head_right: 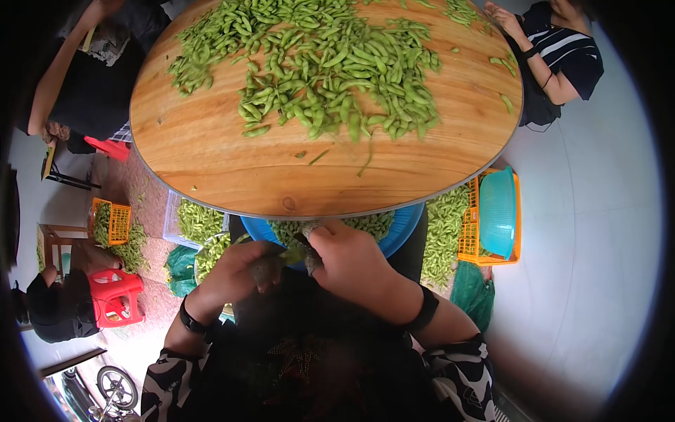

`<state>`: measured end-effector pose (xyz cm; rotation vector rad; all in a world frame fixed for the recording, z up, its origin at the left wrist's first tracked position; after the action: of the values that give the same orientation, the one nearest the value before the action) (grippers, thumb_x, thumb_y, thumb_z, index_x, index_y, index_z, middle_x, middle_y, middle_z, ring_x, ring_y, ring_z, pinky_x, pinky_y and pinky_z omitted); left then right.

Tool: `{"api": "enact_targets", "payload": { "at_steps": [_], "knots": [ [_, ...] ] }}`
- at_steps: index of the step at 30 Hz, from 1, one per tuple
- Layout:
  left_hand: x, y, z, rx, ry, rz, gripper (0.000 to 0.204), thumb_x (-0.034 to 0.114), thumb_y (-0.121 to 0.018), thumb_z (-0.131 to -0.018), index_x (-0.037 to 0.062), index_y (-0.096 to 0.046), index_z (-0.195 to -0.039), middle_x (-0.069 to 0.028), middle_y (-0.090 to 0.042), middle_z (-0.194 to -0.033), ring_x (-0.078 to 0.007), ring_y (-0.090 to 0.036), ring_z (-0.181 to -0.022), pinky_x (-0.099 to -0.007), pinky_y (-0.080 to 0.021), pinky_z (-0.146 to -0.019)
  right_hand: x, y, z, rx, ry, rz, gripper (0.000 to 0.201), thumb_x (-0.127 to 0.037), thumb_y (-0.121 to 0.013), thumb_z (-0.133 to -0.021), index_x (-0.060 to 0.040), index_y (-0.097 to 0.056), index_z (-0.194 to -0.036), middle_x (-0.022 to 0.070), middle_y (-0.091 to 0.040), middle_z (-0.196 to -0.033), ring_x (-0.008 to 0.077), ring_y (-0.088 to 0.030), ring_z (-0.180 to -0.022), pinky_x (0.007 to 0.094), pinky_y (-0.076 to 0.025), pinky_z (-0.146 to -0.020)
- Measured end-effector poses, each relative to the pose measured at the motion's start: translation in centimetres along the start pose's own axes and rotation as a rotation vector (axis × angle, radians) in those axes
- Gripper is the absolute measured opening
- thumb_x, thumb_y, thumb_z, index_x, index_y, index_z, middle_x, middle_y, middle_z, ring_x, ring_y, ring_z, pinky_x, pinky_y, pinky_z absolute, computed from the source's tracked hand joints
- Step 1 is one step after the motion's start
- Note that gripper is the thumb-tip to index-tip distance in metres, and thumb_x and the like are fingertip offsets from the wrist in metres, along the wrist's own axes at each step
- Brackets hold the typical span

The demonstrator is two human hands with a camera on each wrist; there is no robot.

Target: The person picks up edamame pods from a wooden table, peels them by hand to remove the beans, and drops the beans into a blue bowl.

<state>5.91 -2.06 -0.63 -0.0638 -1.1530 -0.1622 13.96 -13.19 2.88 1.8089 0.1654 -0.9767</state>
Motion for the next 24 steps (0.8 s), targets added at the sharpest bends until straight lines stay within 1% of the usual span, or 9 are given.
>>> {"api": "enact_targets", "payload": {
  "at_steps": [3,5,9,11,12,14,18,20,24],
  "knots": [
    [-1.5,2.2,-0.1,0.188,-0.022,-0.141,0.015,0.001,-0.054,-0.089,0.0007,-0.062,-0.101,-0.0034,-0.061,-0.074,-0.0096,-0.054,-0.060,-0.0242,-0.045,-0.056,-0.4,0.6,0.2,0.011,-0.024,0.086,0.032,-0.006,-0.070,-0.069,0.0004,-0.059,-0.099,0.0165,-0.062,-0.089,0.0374,-0.063,-0.076,0.0418,-0.052,-0.062],
    [0.3,2.6,0.2,0.316,-0.240,-0.310,0.013,0.006,-0.052,-0.094,0.0020,-0.063,-0.091,-0.0005,-0.060,-0.069,-0.0076,-0.054,-0.059,-0.0222,-0.044,-0.053,-1.7,1.5,0.2,0.103,0.025,0.100,0.030,-0.008,-0.070,-0.073,0.0012,-0.059,-0.100,0.0175,-0.063,-0.091,0.0385,-0.062,-0.076,0.0403,-0.052,-0.061],
    [2.3,1.3,-0.1,0.184,-0.362,-0.236,0.009,0.001,-0.059,-0.089,0.0019,-0.064,-0.096,-0.0026,-0.060,-0.068,-0.0088,-0.056,-0.057,-0.0234,-0.044,-0.052,-0.9,0.6,-0.6,0.136,0.156,-0.143,0.025,-0.010,-0.069,-0.078,-0.0008,-0.058,-0.098,0.0122,-0.058,-0.077,0.0254,-0.060,-0.059,0.0331,-0.046,-0.048],
    [1.7,0.1,-0.7,-0.023,-0.194,0.209,0.005,0.003,-0.059,-0.091,0.0033,-0.063,-0.094,-0.0010,-0.060,-0.069,-0.0073,-0.054,-0.057,-0.0210,-0.043,-0.051,1.9,-2.3,0.0,-0.203,-0.405,-0.825,0.026,-0.016,-0.070,-0.085,-0.0008,-0.057,-0.102,0.0054,-0.059,-0.073,0.0117,-0.053,-0.051,0.0263,-0.041,-0.045],
    [1.8,0.0,-0.9,-0.025,-0.198,0.211,0.005,0.003,-0.059,-0.091,0.0033,-0.063,-0.094,-0.0010,-0.060,-0.069,-0.0073,-0.054,-0.057,-0.0210,-0.043,-0.051,1.9,-2.0,0.0,-0.201,-0.407,-0.820,0.026,-0.016,-0.070,-0.085,-0.0008,-0.057,-0.102,0.0054,-0.059,-0.073,0.0117,-0.053,-0.051,0.0263,-0.041,-0.045],
    [1.8,-0.6,-1.3,-0.058,-0.174,0.424,0.008,0.003,-0.055,-0.094,0.0044,-0.063,-0.092,0.0001,-0.059,-0.069,-0.0058,-0.053,-0.057,-0.0193,-0.041,-0.051,1.7,-2.4,0.1,-0.236,-0.460,-1.172,0.029,-0.019,-0.071,-0.087,-0.0007,-0.057,-0.105,0.0008,-0.059,-0.071,0.0044,-0.050,-0.050,0.0234,-0.041,-0.046],
    [1.4,-1.3,-2.5,-0.085,-0.171,0.525,0.009,0.002,-0.054,-0.094,0.0043,-0.062,-0.090,-0.0004,-0.059,-0.069,-0.0059,-0.051,-0.056,-0.0200,-0.041,-0.050,3.0,-2.0,0.3,-0.235,-0.500,-1.123,0.029,-0.015,-0.070,-0.087,-0.0005,-0.057,-0.109,0.0016,-0.061,-0.079,0.0067,-0.056,-0.061,0.0243,-0.047,-0.055],
    [1.0,-1.0,-2.9,-0.002,-0.235,0.317,0.010,0.002,-0.053,-0.095,0.0044,-0.062,-0.090,-0.0004,-0.059,-0.069,-0.0056,-0.051,-0.056,-0.0196,-0.040,-0.050,2.7,0.0,-0.6,-0.025,-0.137,-0.791,0.031,-0.013,-0.068,-0.087,0.0000,-0.057,-0.112,0.0031,-0.063,-0.084,0.0088,-0.059,-0.075,0.0264,-0.049,-0.065],
    [1.4,-0.8,-3.2,-0.021,-0.282,0.311,0.011,0.002,-0.052,-0.096,0.0045,-0.061,-0.090,-0.0009,-0.059,-0.069,-0.0062,-0.051,-0.056,-0.0198,-0.040,-0.050,2.1,1.2,-0.9,-0.079,-0.149,-0.701,0.032,-0.014,-0.068,-0.087,0.0009,-0.057,-0.113,0.0039,-0.063,-0.089,0.0092,-0.057,-0.083,0.0289,-0.049,-0.072]
  ]
}}
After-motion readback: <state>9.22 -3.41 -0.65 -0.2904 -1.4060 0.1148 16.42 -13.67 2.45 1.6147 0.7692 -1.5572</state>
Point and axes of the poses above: each hand's wrist, its own z-axis away from the middle knuckle, its own y-axis out of the back of the hand, x = y × z, the point moved 9 cm from there along -z, towards the middle knuckle
